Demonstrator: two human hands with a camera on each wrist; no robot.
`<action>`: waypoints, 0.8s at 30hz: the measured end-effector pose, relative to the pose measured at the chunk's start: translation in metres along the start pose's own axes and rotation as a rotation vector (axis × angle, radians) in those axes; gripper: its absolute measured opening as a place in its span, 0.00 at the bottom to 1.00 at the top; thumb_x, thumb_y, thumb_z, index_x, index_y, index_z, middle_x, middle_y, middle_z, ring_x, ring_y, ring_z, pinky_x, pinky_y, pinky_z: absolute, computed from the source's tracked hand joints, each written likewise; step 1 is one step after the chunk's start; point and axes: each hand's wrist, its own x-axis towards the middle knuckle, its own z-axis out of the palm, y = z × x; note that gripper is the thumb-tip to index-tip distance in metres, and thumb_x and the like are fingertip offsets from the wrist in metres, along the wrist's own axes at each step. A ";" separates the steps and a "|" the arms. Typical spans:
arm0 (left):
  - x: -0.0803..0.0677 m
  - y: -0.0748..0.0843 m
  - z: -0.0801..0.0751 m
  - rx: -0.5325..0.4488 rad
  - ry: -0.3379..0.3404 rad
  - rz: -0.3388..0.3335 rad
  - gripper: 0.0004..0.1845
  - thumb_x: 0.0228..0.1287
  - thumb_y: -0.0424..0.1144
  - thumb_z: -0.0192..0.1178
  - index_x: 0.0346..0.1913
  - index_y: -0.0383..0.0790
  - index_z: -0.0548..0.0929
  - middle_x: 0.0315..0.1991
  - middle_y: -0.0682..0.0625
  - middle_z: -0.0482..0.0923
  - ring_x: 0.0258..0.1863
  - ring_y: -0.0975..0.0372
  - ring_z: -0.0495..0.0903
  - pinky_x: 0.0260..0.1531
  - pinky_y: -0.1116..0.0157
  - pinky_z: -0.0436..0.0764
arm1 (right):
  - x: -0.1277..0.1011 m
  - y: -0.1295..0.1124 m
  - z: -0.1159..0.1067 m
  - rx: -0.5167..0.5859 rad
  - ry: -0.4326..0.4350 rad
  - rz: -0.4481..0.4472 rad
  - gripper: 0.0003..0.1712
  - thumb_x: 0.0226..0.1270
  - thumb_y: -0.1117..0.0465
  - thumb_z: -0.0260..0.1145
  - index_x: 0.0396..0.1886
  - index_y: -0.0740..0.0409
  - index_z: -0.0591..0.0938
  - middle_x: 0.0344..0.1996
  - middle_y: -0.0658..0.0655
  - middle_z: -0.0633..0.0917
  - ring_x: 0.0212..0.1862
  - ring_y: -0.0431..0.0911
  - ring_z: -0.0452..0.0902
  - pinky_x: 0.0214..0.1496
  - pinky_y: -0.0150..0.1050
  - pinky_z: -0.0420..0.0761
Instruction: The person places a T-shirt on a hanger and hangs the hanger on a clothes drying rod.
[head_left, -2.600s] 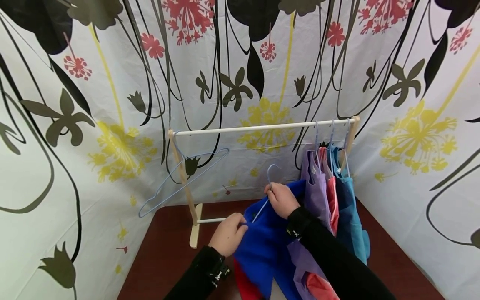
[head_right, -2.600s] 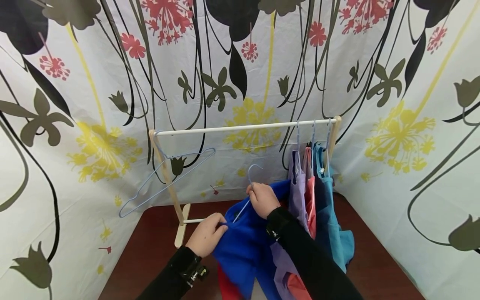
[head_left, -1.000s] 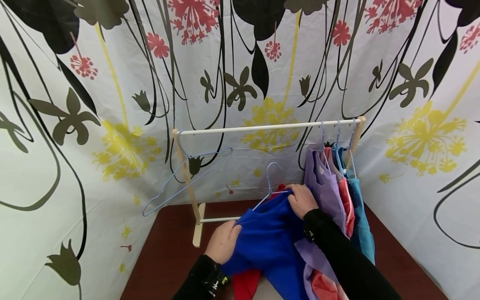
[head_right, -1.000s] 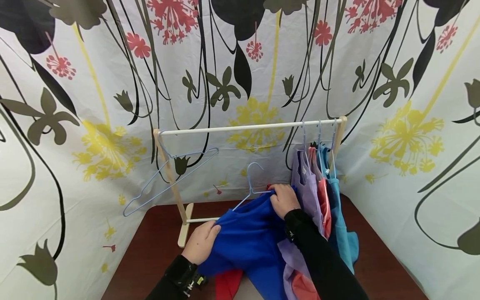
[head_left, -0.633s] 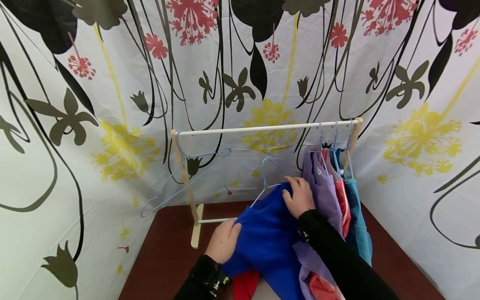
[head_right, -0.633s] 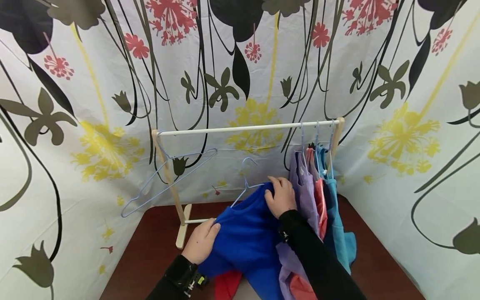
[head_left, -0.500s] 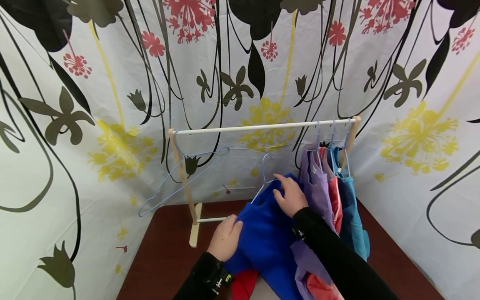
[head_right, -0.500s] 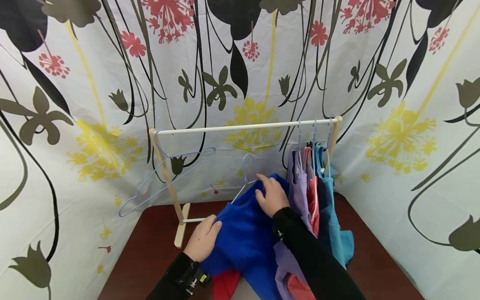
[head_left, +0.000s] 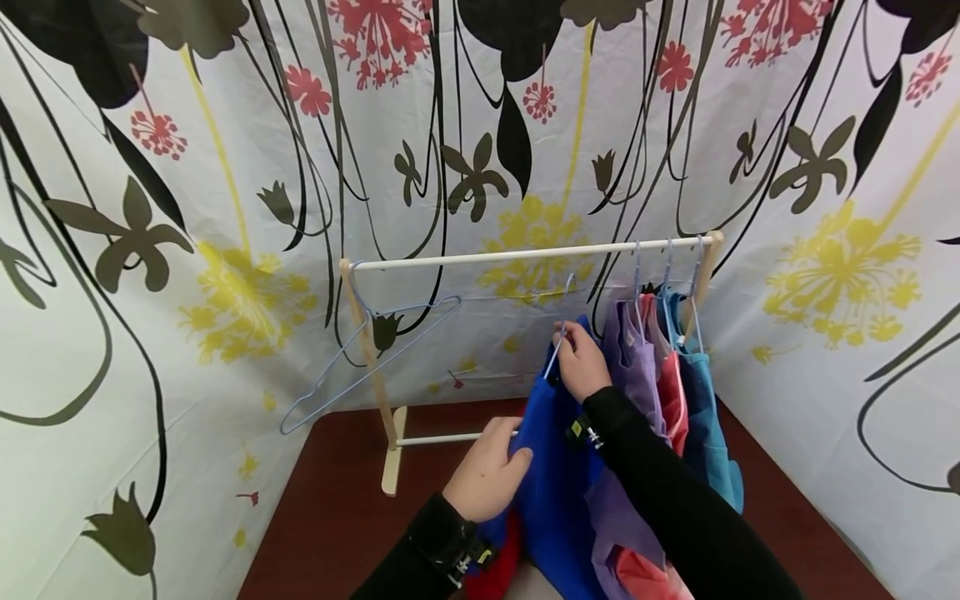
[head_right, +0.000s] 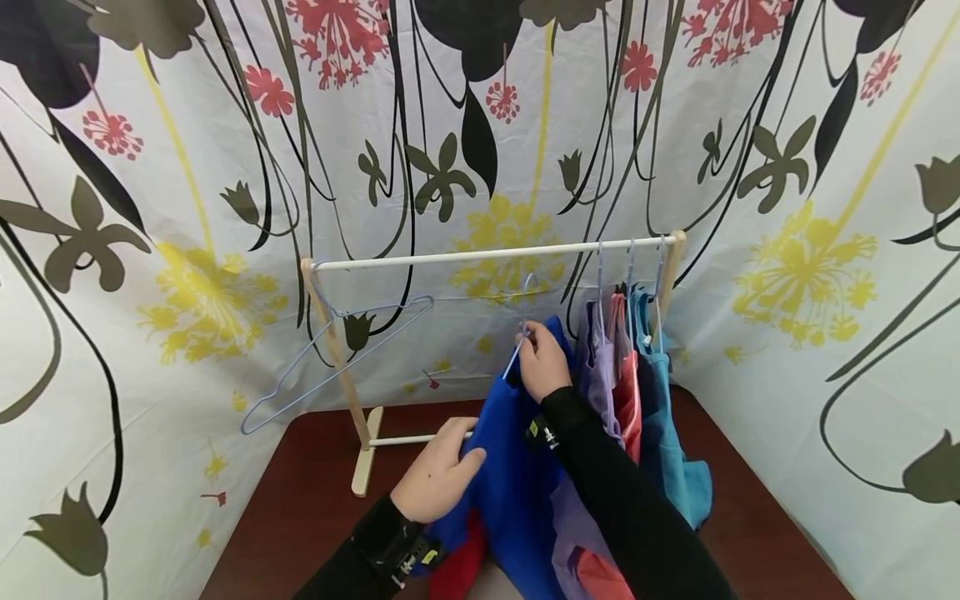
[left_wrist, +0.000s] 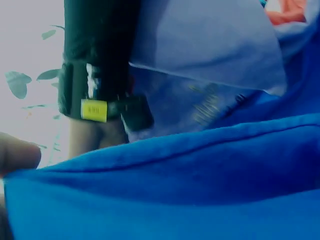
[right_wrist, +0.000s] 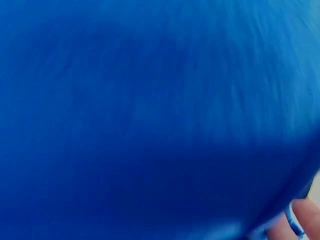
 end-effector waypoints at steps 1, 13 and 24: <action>0.000 0.004 -0.001 -0.007 -0.014 0.010 0.26 0.80 0.44 0.48 0.74 0.39 0.66 0.69 0.47 0.66 0.62 0.58 0.73 0.60 0.52 0.74 | 0.002 -0.003 -0.002 0.020 0.020 0.012 0.22 0.81 0.54 0.52 0.67 0.58 0.74 0.57 0.63 0.81 0.59 0.56 0.76 0.64 0.50 0.69; 0.033 0.037 0.008 -0.023 -0.024 0.212 0.32 0.80 0.48 0.49 0.79 0.39 0.58 0.74 0.46 0.63 0.70 0.60 0.65 0.66 0.56 0.69 | 0.031 -0.012 -0.025 0.187 0.148 0.047 0.26 0.84 0.58 0.46 0.74 0.63 0.67 0.69 0.65 0.73 0.72 0.56 0.65 0.73 0.45 0.59; 0.066 0.050 0.029 -0.071 -0.045 0.265 0.34 0.81 0.53 0.47 0.80 0.44 0.54 0.75 0.48 0.61 0.71 0.62 0.63 0.66 0.58 0.68 | 0.040 0.004 -0.056 0.063 -0.005 0.011 0.34 0.86 0.52 0.41 0.82 0.61 0.48 0.74 0.68 0.65 0.77 0.60 0.54 0.77 0.49 0.50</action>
